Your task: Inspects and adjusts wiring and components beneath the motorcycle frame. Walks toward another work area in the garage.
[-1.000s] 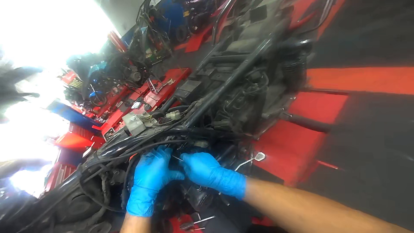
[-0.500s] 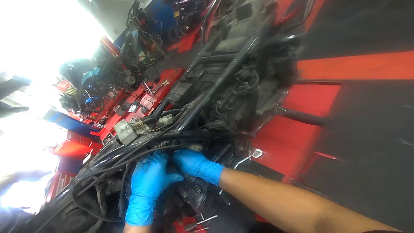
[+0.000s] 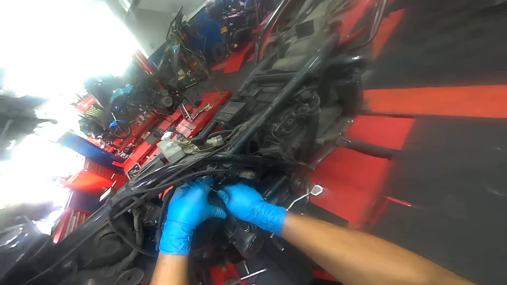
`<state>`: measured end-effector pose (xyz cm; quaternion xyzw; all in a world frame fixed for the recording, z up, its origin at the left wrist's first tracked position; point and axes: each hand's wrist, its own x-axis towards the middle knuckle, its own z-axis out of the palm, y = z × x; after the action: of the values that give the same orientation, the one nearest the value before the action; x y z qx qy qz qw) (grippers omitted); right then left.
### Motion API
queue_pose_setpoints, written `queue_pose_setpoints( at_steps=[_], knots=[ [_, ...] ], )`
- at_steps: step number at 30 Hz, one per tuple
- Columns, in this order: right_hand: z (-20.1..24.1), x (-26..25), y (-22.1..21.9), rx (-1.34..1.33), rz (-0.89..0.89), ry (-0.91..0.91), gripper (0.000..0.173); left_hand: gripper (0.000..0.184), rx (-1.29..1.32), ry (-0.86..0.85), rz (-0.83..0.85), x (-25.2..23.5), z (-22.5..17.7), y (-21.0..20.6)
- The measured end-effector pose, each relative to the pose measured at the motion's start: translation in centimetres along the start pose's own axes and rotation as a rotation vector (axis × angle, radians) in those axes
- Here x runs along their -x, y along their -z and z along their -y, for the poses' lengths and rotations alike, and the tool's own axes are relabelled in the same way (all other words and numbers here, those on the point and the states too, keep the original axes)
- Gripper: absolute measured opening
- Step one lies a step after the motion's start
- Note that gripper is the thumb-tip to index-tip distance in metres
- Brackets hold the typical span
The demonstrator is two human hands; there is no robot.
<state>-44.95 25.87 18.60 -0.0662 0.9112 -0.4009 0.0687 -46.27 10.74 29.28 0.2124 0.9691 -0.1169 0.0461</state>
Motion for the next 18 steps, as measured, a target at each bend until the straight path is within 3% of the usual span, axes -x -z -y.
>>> queue_pose_setpoints(
  at_steps=[4, 7, 12, 15, 18],
  knots=[
    [2.5, 1.4, 2.7, 0.086, 0.150, -0.103, 0.048, 0.090, 0.034, 0.008, 0.051, -0.2, 0.0, 0.6],
    [1.9, 0.7, 2.6, 0.080, 0.195, -0.056, 0.045, 0.096, 0.037, 0.031, 0.083, -0.4, 0.3, 0.7],
    [-1.9, -1.2, -1.0, 0.019, -0.125, 0.146, 0.040, 0.097, -0.037, 0.028, 0.036, -1.1, 0.5, -0.2],
    [-3.7, -2.7, -2.3, 0.020, -0.191, 0.321, 0.034, 0.088, -0.089, 0.017, -0.001, -1.1, 0.1, -0.5],
    [-4.5, -3.4, -3.0, 0.081, -0.237, 0.345, 0.021, 0.086, -0.136, 0.030, -0.038, -0.9, -0.5, -0.7]
  ],
)
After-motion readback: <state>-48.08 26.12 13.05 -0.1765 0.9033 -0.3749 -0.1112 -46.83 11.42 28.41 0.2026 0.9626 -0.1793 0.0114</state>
